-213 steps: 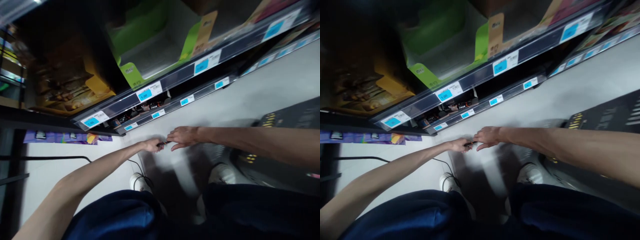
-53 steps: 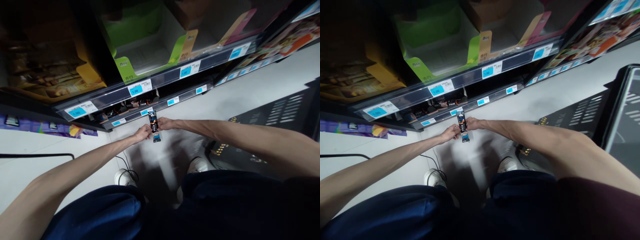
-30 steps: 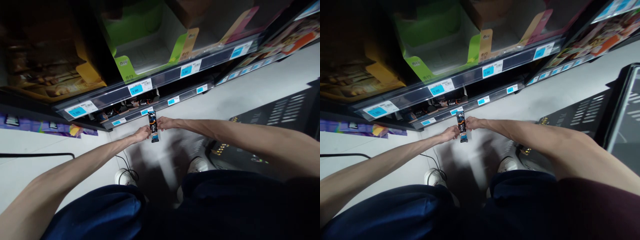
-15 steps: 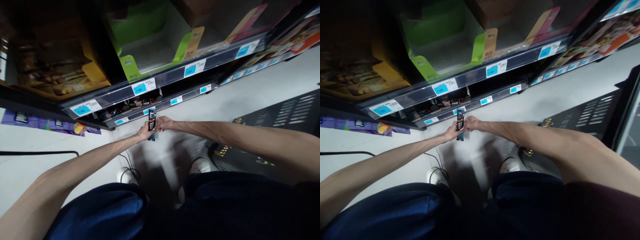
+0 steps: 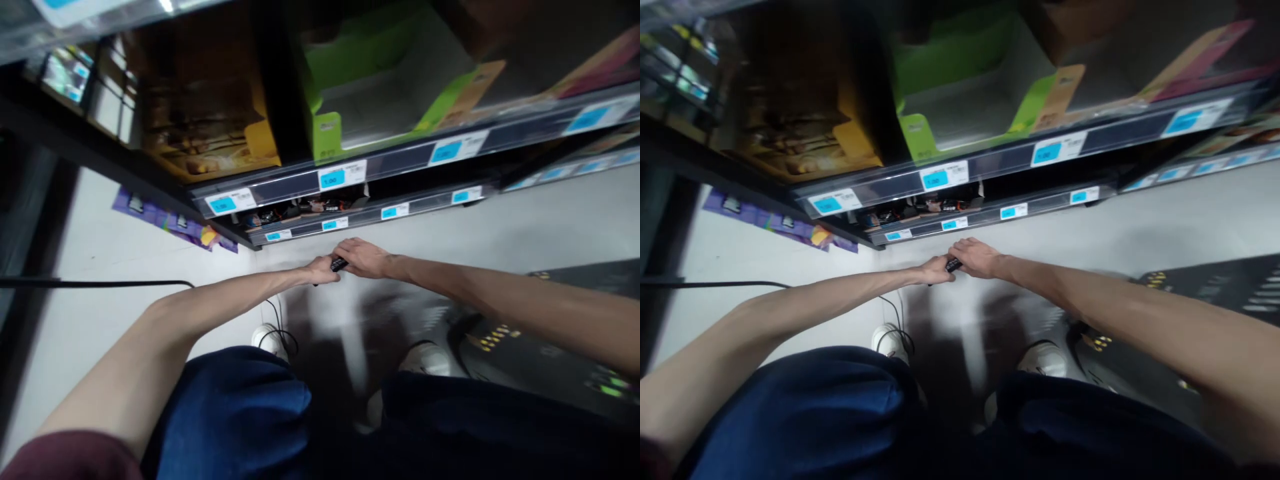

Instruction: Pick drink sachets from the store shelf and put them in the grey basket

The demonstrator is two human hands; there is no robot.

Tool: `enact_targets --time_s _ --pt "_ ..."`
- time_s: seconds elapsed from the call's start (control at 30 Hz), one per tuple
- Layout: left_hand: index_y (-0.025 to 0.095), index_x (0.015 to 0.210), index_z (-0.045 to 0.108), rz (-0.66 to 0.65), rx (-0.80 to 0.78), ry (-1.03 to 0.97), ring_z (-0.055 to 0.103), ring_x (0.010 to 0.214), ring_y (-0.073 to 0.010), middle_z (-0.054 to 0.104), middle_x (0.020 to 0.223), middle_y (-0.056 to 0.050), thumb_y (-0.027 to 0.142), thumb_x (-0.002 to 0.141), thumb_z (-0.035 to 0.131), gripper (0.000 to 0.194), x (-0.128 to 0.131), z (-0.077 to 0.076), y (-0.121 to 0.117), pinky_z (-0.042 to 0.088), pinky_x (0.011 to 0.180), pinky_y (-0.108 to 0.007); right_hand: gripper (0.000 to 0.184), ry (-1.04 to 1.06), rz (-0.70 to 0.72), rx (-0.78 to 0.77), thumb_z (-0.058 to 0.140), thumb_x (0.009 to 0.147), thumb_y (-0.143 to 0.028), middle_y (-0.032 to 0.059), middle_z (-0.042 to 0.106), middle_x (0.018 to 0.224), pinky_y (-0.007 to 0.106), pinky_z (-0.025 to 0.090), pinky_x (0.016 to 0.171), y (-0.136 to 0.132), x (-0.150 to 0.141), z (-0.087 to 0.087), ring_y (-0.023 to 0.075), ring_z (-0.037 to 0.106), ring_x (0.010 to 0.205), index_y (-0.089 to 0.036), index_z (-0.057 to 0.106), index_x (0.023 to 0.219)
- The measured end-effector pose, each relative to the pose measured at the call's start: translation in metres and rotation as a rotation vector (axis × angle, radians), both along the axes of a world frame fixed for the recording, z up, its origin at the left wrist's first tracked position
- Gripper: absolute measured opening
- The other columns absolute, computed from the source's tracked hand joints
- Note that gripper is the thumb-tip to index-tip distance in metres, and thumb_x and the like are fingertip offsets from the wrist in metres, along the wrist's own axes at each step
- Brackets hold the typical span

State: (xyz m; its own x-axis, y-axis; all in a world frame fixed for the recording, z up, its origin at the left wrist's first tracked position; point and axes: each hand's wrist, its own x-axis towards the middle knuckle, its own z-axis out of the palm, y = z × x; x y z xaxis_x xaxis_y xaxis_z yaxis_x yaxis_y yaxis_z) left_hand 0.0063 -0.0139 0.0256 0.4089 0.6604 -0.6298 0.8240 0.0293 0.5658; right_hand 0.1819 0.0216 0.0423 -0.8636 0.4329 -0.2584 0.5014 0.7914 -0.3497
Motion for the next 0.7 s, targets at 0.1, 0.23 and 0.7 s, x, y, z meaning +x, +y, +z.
enact_targets --time_s 0.1,0.23,0.7 --pt "0.013 0.107 0.06 -0.09 -0.043 0.035 0.067 0.082 -0.0281 0.068 0.095 -0.014 0.03 0.069 0.058 0.042 0.004 0.006 0.0 0.048 0.06 -0.031 0.026 -0.075 -0.028 -0.162 0.052 0.087 -0.025 0.013 0.062 0.105 0.032 0.04 0.074 -0.003 -0.004 0.004 0.0234 0.061 0.085 -0.016 0.048 0.112" --pt "0.015 0.093 0.064 -0.188 -0.072 0.017 0.066 0.087 -0.0293 0.069 0.093 -0.013 0.029 0.066 0.06 0.03 0.008 0.012 -0.001 0.049 0.066 -0.031 0.027 -0.199 -0.145 -0.277 0.052 0.086 -0.028 0.0067 0.063 0.082 0.029 0.037 0.061 -0.011 -0.008 0.006 0.0222 0.061 0.071 -0.019 0.044 0.11" --pt "0.016 0.11 0.063 -0.162 -0.077 0.121 0.066 0.09 -0.0316 0.07 0.101 -0.014 0.022 0.054 0.07 0.056 -0.011 -0.009 0.019 0.053 0.075 -0.036 0.018 -0.274 -0.156 -0.294 0.047 0.092 -0.033 0.0044 0.064 0.081 0.03 0.036 0.065 0.005 -0.031 0.03 0.0219 0.061 0.074 -0.024 0.047 0.107"
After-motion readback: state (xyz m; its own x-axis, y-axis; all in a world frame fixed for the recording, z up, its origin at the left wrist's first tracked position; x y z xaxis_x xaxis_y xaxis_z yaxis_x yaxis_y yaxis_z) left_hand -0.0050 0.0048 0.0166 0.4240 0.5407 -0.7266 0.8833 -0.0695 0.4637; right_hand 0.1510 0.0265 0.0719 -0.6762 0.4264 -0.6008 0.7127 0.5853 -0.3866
